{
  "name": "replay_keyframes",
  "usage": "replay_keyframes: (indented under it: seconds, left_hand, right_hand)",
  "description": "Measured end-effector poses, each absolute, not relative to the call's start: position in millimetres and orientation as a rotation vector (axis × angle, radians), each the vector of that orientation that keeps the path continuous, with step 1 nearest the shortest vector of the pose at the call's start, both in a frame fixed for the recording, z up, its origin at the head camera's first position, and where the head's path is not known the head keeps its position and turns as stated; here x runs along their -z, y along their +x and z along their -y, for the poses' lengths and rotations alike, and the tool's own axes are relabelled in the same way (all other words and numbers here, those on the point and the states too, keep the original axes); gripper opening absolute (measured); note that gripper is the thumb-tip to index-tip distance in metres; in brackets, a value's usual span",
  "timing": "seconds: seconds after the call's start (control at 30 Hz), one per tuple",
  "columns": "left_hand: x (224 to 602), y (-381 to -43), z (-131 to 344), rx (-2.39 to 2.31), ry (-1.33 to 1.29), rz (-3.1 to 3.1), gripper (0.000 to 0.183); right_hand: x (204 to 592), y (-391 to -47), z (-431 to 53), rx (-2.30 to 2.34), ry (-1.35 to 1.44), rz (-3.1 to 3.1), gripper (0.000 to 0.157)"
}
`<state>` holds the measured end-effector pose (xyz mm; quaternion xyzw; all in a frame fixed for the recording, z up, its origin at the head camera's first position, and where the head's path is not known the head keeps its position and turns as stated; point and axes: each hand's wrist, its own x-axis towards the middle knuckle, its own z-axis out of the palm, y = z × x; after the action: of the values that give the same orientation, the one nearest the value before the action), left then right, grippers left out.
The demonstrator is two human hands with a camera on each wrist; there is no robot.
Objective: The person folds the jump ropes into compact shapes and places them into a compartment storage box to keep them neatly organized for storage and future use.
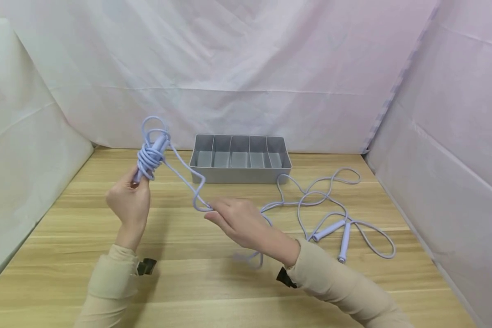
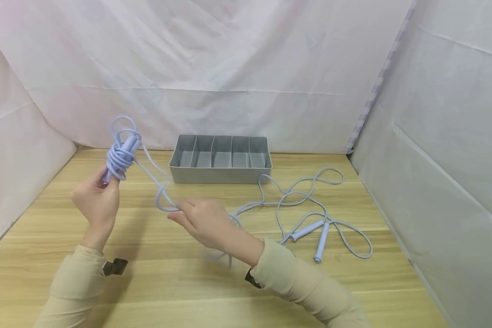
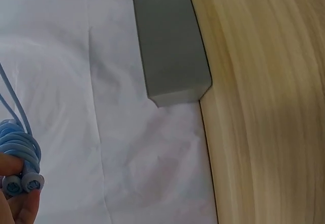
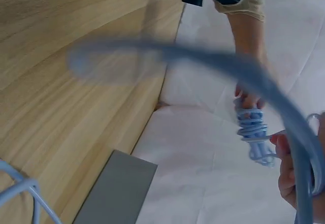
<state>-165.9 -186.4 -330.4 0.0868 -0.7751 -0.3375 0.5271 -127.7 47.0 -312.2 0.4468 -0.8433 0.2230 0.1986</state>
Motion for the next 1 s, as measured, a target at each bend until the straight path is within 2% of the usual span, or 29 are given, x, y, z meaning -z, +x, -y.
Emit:
replay_keyframes:
  seconds: [0.1,0.3,0.5,0.57,0.63,0.73,0.87,1.0]
  left_hand:
    - [335.9,-164.7,189.8,0.743,0.205,1.928,0.012]
    - [344.2,-161.1,192.8,0.592,0.103,2.132,0.017]
    - [346.0,-157.9,181.1,0.484,-0.030,2.329,0.013]
    - [347.7,-157.3,174.5,0.432,-0.117,2.413,0.005]
    - [350.8,-155.9,167.3,0.367,-0.229,2.484,0.005]
    - [356.9,-150.7,157.6,0.291,-0.408,2.531,0.018]
    - [362.7,-142.5,147.1,0.200,-0.596,2.478,0.014]
    - [364.7,-136.4,141.5,0.217,-0.749,2.454,0.022]
  right_hand:
    - [310.7,-126.3,-50.8,-0.438,1.291,2.248,0.016]
    - [294.7,-119.4,-58.1,0.013,1.357,2.028,0.005]
    - [275.4,-108.9,-56.6,0.276,1.473,1.866,0.012]
    - [270.0,-108.7,-54.0,0.317,1.495,1.798,0.011]
    - [262.8,-112.7,-51.3,0.301,1.513,1.757,0.011]
    - [250.8,-128.1,-50.2,0.180,1.551,1.769,0.016]
    - [241.7,-160.5,-53.4,-0.093,1.557,1.822,0.019]
    - [245.3,-189.4,-57.6,-0.294,1.514,1.837,0.018]
